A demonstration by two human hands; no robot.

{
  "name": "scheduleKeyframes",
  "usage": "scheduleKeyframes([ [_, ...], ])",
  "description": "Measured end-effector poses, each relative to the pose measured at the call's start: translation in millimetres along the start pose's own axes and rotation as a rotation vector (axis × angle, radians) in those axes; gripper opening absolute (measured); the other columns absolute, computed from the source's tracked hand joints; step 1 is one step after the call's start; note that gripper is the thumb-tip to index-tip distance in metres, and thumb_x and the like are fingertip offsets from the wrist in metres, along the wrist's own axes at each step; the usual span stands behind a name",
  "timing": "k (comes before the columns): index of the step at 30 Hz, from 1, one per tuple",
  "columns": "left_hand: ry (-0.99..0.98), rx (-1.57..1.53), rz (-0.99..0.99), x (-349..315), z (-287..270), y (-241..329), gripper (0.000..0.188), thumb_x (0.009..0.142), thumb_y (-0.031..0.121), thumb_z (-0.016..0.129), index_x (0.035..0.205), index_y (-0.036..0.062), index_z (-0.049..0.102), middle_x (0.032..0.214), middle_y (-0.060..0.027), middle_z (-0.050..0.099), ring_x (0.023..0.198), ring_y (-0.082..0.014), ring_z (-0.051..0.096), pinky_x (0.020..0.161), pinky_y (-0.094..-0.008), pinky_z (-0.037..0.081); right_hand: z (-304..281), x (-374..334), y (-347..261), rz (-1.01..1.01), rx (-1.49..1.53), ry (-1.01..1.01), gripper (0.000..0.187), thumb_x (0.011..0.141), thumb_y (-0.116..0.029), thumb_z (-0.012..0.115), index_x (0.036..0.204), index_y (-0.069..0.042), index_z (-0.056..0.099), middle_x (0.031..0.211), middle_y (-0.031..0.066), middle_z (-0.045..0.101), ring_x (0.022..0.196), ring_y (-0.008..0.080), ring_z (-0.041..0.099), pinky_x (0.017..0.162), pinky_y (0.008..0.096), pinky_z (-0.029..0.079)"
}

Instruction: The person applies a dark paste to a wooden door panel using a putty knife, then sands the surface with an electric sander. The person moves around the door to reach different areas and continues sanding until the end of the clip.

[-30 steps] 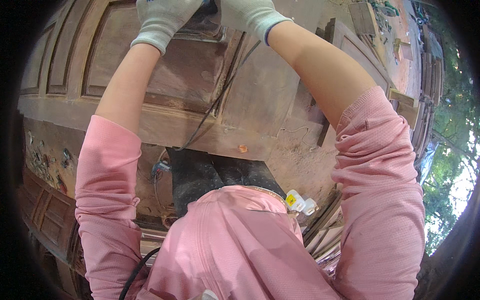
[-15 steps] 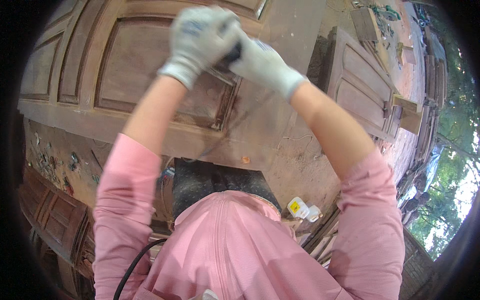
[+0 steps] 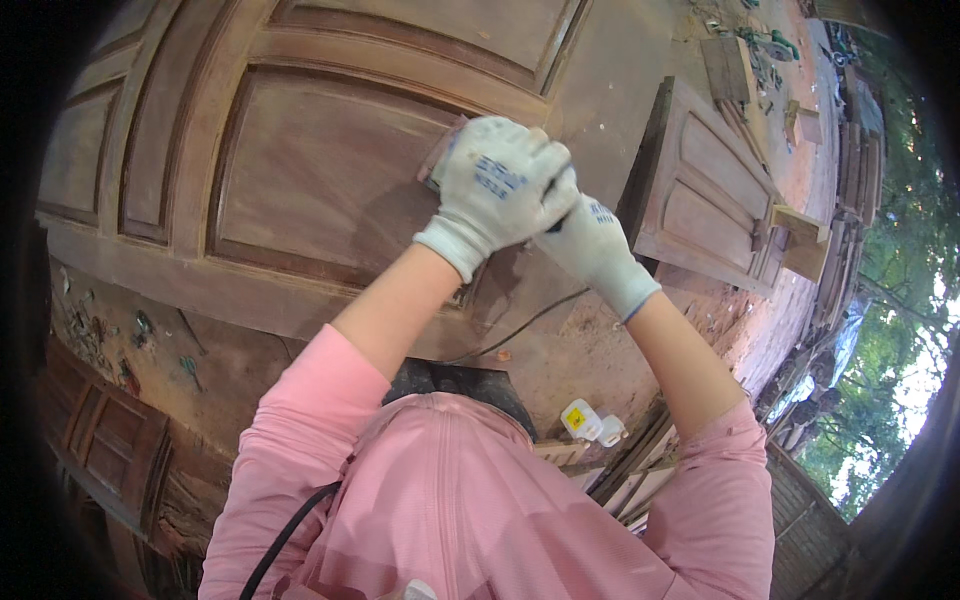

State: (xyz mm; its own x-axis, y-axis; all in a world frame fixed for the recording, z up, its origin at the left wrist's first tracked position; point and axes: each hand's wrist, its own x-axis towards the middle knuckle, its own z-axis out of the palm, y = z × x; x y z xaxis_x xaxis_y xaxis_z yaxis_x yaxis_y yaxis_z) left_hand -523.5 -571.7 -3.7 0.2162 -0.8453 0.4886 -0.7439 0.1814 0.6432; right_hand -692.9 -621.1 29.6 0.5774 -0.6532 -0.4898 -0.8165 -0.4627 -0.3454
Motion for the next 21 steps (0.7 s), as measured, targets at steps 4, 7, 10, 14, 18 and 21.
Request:
scheduleKeyframes([
  [4, -0.008, -0.119, 0.021, -5, 13, 18, 0.02, 0.086, 0.035, 0.07, 0.079, 0.0165, 0.067, 0.078, -0.0061, 0.067, 0.078, -0.0275, 0.068, 0.082, -0.0429, 0.05, 16, -16, 42, -0.312, -0.25, 0.094, 0.044, 0.092, -0.037, 0.075, 0.125, -0.008, 0.065, 0.1, 0.0229, 0.074, 0.091, 0.0427, 0.073, 0.076, 0.0514, 0.058],
  [7, -0.033, -0.115, 0.001, -4, 5, 6, 0.021, 0.086, 0.036, 0.07, 0.079, 0.0165, 0.066, 0.078, -0.0058, 0.066, 0.079, -0.0273, 0.067, 0.082, -0.0434, 0.05, 21, -12, 36, -0.181, -0.13, 0.084, 0.045, 0.092, -0.037, 0.075, 0.125, -0.008, 0.066, 0.098, 0.022, 0.074, 0.09, 0.0426, 0.072, 0.074, 0.0515, 0.058],
  [10, 0.007, -0.046, 0.01, 2, -6, -12, 0.021, 0.085, 0.036, 0.071, 0.079, 0.016, 0.067, 0.077, -0.0062, 0.065, 0.078, -0.0288, 0.066, 0.081, -0.0438, 0.05, 15, 10, 9, -0.102, -0.193, 0.017, 0.044, 0.092, -0.037, 0.076, 0.123, -0.008, 0.066, 0.099, 0.0223, 0.074, 0.091, 0.0427, 0.072, 0.074, 0.0512, 0.058],
  [14, -0.029, -0.077, -0.001, -1, -3, 3, 0.02, 0.085, 0.036, 0.071, 0.08, 0.0169, 0.068, 0.076, -0.0056, 0.065, 0.077, -0.0283, 0.066, 0.084, -0.0435, 0.05, 11, -7, 14, -0.119, -0.16, 0.038, 0.041, 0.092, -0.036, 0.076, 0.12, -0.008, 0.067, 0.097, 0.0219, 0.075, 0.091, 0.043, 0.073, 0.075, 0.0511, 0.058],
  [18, -0.025, -0.151, -0.017, -8, 2, 8, 0.019, 0.085, 0.035, 0.07, 0.081, 0.0168, 0.068, 0.078, -0.0051, 0.066, 0.079, -0.0264, 0.068, 0.087, -0.0426, 0.05, 11, -22, 27, -0.192, -0.177, 0.02, 0.042, 0.092, -0.035, 0.075, 0.123, -0.008, 0.066, 0.096, 0.0209, 0.076, 0.091, 0.0433, 0.073, 0.075, 0.0512, 0.059],
  [21, -0.017, -0.109, -0.025, -5, -15, -10, 0.018, 0.085, 0.034, 0.07, 0.082, 0.0167, 0.069, 0.078, -0.0047, 0.067, 0.079, -0.026, 0.068, 0.087, -0.0428, 0.05, 9, -4, 0, -0.079, -0.161, -0.014, 0.044, 0.092, -0.033, 0.075, 0.128, -0.009, 0.064, 0.096, 0.0204, 0.076, 0.091, 0.0438, 0.073, 0.076, 0.0517, 0.059],
])
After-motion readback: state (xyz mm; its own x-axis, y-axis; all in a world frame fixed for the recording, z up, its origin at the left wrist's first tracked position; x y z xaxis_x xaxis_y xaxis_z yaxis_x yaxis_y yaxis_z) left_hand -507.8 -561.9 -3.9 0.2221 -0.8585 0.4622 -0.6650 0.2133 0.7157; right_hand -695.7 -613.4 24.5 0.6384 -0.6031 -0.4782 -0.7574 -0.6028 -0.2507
